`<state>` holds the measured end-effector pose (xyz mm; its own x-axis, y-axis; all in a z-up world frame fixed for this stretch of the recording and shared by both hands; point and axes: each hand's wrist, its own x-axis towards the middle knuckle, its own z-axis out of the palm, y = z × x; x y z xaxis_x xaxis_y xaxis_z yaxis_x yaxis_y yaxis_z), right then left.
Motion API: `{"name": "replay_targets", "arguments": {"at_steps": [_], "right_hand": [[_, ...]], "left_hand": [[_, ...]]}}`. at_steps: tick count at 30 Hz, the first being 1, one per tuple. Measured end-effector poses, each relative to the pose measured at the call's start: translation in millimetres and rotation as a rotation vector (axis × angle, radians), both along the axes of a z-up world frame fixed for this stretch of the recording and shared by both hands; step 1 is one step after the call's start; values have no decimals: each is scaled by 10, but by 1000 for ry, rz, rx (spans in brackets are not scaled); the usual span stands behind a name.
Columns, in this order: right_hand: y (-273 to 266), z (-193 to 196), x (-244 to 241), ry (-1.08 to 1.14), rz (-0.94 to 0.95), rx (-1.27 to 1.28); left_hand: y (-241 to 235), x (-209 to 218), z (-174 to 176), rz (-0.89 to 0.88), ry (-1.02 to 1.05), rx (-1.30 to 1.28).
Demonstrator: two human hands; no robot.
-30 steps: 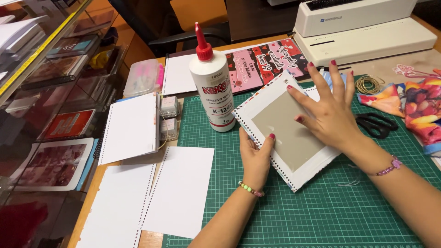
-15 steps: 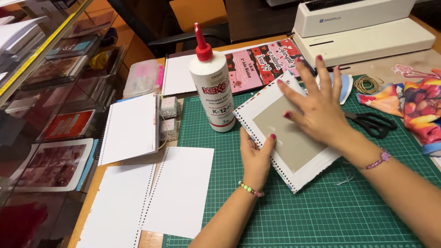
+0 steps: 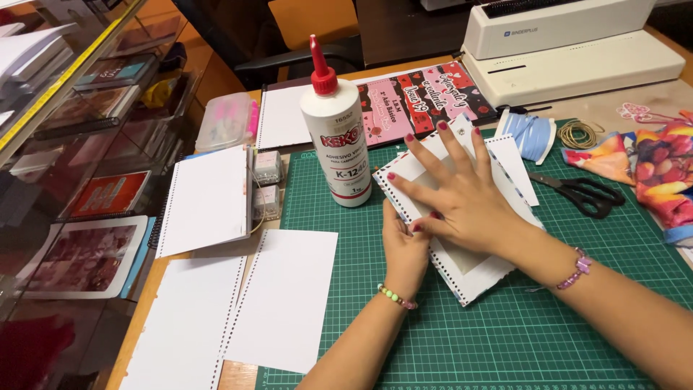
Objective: Assembling a notebook cover by applying glue to cardboard and smoothing paper over it with a sponge
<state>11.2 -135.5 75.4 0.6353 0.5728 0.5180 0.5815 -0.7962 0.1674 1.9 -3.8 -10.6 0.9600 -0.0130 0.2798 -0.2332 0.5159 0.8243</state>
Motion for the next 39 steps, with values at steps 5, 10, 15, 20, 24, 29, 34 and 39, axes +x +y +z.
{"name": "replay_targets", "arguments": {"at_steps": [5,10,15,20,24,29,34,39], "right_hand": [[-97,12,-58,-67,0,-89],[-185,27,-9,-35,-60,-77],[-257,-8,-105,-80,-13,-148],[-469,-84,-277,-110,-36,-202],[-591,-85,-461,-98,1,-185],[-980,16,-555,18,89,82],[-1384,90,-726,7,83,516],[-1499,-27,-810,276,151,696]], "left_hand": [[21,-10,46,19,-28,46],[-16,26,-90,4,-13,64],[78,-3,164,9,41,40],[165,78,176,-61,86,57],[222,143,187,-111,84,90],[469,330,475,-296,126,174],[683,595,819,-650,159,515],[372,885,776,-1205,61,938]]}}
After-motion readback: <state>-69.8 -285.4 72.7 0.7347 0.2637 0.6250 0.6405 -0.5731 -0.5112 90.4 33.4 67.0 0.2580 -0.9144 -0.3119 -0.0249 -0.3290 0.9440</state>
